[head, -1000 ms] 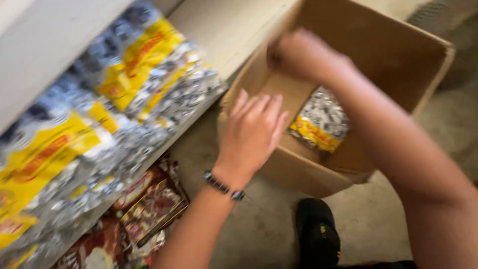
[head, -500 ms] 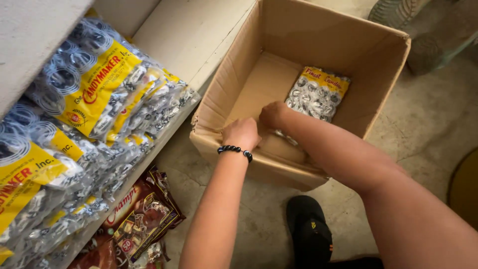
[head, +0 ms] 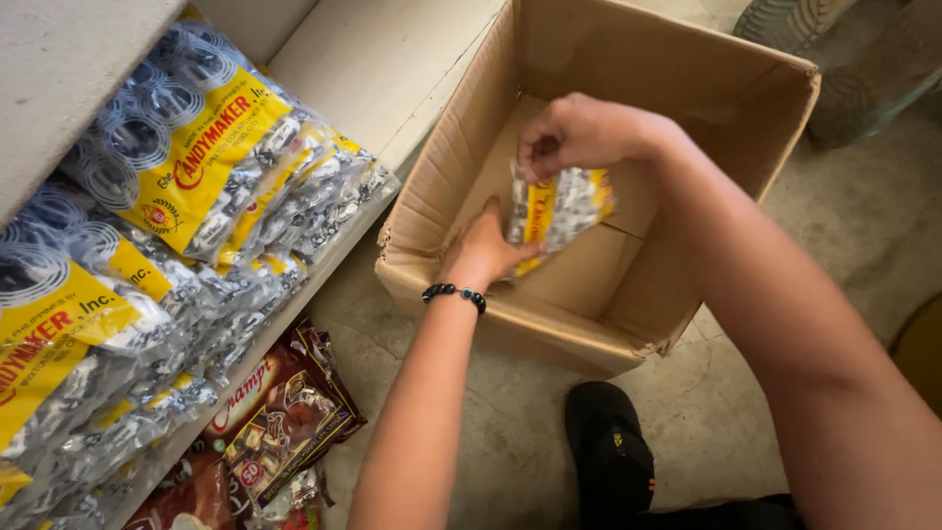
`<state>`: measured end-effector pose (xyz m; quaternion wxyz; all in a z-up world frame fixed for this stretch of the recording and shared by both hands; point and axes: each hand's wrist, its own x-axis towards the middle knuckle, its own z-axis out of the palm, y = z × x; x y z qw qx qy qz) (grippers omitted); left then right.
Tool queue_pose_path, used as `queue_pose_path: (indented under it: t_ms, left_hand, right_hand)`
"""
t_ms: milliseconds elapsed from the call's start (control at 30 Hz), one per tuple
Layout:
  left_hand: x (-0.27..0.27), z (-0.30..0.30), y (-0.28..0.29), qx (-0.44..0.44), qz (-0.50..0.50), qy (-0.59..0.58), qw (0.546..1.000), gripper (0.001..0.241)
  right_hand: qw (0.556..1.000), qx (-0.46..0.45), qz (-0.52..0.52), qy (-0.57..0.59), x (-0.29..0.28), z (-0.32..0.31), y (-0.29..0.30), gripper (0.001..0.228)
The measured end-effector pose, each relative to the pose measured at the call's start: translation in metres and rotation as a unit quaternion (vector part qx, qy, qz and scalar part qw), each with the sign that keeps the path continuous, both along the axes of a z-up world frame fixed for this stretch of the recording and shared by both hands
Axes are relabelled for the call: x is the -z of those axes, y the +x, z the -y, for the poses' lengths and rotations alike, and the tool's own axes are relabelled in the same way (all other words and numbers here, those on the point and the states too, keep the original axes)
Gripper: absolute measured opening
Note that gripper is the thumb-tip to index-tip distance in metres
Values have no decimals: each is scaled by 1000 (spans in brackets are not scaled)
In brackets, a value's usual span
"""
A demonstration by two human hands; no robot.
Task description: Stocking bags of candy onto a shelf from a cardboard box.
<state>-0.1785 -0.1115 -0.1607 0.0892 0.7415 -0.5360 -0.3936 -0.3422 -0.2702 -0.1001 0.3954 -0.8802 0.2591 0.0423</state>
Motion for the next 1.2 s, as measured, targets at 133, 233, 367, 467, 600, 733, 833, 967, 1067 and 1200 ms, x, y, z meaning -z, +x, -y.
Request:
queue_pose_path:
  t_ms: [133, 233, 367, 467, 600, 733, 833, 967, 1067, 1200]
  left_hand:
    - [-4, 3, -1, -56, -106, -163, 979, 67]
    - [-30, 2, -5, -104, -84, -174, 976, 45]
    - [-52, -5, -3, -174, -114, -160, 965, 30]
    - [-72, -15, -2, -224, -184, -226, 930, 26]
    - [-131, -41, -19, -225, -205, -367, 879, 23]
    - [-126, -82, -40, -146, -196, -511, 825, 20]
    - [-96, -100, -56, -238, -409, -471, 744, 27]
    - [-90, -117, -27, -260, -456, -432, 733, 63]
    - [-84, -123, 10, -310, -746, -346, 478, 78]
    - [-97, -118, 42, -189, -765, -238, 568, 89]
  right_hand:
    - [986, 34, 135, 88, -20, -5, -3, 24]
    - [961, 45, 243, 127, -7, -6, -5, 24]
    - [944, 121, 264, 156, -13, -17, -13, 28]
    - [962, 212, 73, 156, -27, -30, -22, 52]
    - [918, 170, -101, 343, -6, -50, -39, 93]
    - [786, 189, 124, 576, -7, -79, -29, 97]
    - [698, 266, 308, 589, -29, -106, 0, 83]
    - [686, 256, 458, 504, -54, -103, 12, 67]
    - [718, 239, 486, 436, -55, -92, 17, 60]
    - [714, 222, 453, 486, -53, -83, 27, 61]
